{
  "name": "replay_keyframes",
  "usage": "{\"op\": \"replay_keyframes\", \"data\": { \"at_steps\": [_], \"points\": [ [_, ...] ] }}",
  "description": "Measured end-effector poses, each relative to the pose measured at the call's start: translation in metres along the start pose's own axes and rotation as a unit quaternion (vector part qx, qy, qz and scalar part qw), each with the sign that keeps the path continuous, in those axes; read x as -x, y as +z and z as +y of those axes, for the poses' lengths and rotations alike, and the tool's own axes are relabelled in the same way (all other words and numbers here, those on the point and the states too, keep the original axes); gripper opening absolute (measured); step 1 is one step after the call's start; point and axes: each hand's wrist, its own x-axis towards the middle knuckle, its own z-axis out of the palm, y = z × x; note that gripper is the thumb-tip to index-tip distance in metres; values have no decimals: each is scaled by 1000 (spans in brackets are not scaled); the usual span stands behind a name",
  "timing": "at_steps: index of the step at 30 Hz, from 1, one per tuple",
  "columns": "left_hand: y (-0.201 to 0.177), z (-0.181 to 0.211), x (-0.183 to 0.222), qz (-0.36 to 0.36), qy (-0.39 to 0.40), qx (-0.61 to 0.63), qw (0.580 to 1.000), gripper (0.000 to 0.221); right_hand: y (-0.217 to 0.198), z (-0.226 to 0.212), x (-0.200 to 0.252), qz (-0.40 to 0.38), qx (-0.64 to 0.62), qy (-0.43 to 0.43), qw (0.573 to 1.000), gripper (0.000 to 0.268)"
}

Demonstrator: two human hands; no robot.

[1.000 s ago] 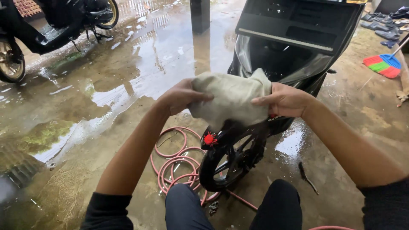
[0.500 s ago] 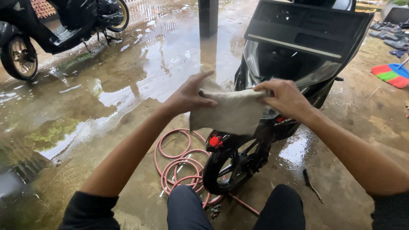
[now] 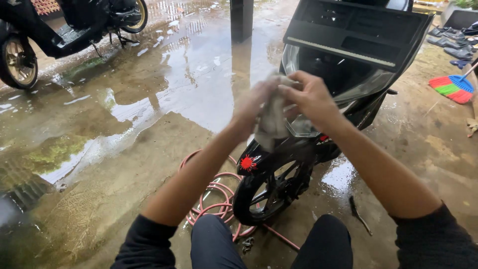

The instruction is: The person wipes the front fairing, headlight, and handlebars of a black motorcycle using a white cloth. They repeatedly wring out the cloth and continue wiping various parts of the motorcycle's front section.

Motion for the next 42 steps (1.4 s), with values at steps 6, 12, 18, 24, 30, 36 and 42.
{"op": "replay_keyframes", "data": {
  "at_steps": [6, 12, 18, 24, 30, 36, 42],
  "points": [
    [-12, -16, 12, -149, 176, 23, 973, 42, -10, -33, 10, -206, 69, -45, 975, 40],
    [-36, -28, 16, -181, -47, 224, 956, 41, -21, 11, -14, -226, 503, -376, 745, 98],
    [-41, -10, 25, -222, 15, -85, 971, 16, 5, 81, -25, -90, 532, -614, 576, 24],
    [-104, -62, -17, -7, 58, -651, 757, 55, 57, 107, -42, -196, 673, -219, 679, 33],
    [-201, -118, 61, 117, 183, -617, 756, 43, 140, 150, -19, -400, 448, -75, 796, 62],
    [-310, -231, 157, 261, -121, 11, 958, 40, 250, 227, 47, -339, 205, -548, 737, 75],
    [-337, -335, 200, -130, -109, 689, 704, 33, 338, 364, 105, -410, -29, -584, 700, 41]
  ]
}}
